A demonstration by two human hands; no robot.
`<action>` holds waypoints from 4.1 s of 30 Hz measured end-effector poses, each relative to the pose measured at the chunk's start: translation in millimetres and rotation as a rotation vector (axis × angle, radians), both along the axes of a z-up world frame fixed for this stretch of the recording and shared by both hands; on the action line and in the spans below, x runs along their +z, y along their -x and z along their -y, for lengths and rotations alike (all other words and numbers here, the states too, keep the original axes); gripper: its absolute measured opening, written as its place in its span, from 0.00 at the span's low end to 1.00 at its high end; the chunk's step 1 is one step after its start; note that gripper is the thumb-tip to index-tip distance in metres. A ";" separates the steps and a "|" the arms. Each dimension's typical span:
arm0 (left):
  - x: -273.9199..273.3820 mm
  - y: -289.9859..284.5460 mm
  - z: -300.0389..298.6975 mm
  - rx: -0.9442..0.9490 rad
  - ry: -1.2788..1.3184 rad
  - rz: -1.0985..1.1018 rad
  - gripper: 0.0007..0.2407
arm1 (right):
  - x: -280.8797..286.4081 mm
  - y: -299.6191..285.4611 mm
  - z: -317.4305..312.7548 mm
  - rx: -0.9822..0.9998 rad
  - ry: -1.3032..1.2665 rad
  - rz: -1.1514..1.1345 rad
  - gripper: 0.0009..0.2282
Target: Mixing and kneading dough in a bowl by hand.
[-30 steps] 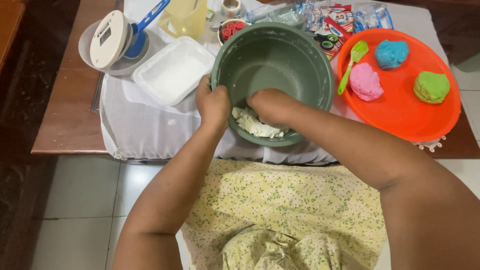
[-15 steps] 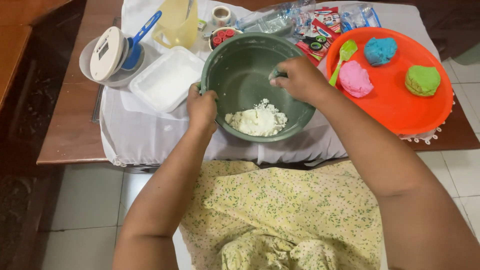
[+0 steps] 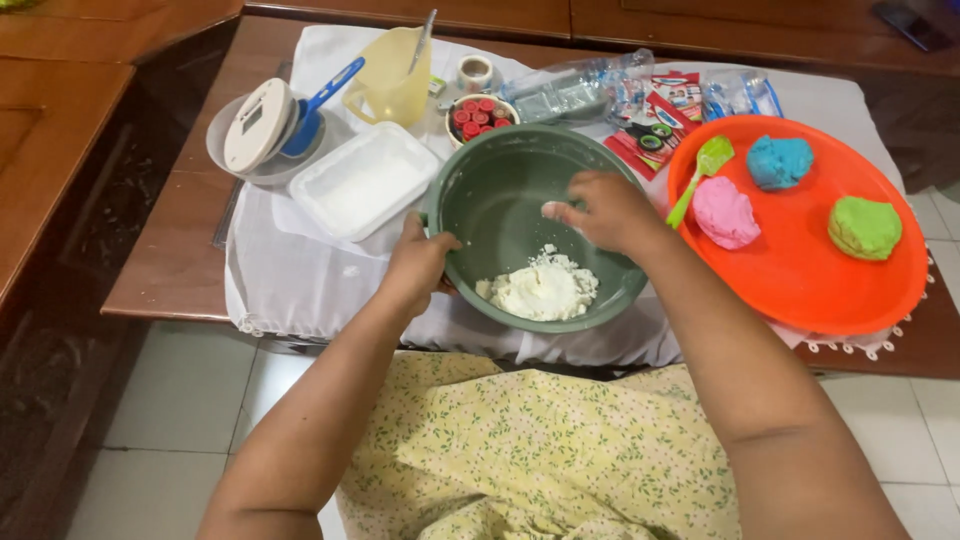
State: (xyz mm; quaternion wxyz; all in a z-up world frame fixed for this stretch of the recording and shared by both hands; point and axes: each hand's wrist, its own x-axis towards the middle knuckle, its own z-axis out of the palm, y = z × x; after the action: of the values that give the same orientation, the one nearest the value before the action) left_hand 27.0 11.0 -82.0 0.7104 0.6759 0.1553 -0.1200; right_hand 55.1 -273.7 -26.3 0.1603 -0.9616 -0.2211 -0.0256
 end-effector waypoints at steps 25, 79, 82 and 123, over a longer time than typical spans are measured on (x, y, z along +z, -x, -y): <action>75.3 -76.4 -17.5 -0.302 -0.970 0.573 0.15 | 1.0 24.5 -19.6 -0.157 -0.062 0.146 0.20; 36.8 -249.3 33.7 -0.746 -1.487 0.831 0.05 | 0.0 35.3 -9.4 0.062 -0.133 -0.181 0.12; 38.8 -247.5 31.0 -0.691 -1.389 0.721 0.07 | -1.2 36.0 -9.1 0.069 -0.110 -0.175 0.12; 37.7 -250.2 61.8 -0.847 -1.417 0.926 0.11 | 2.2 35.3 -16.9 0.176 -0.140 -0.183 0.11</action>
State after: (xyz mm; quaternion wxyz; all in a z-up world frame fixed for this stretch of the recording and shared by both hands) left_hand 277.1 -50.8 -44.3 0.0227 0.9306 -0.3636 0.0346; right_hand 19.8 -256.8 -24.1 0.2480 -0.9233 -0.2868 0.0610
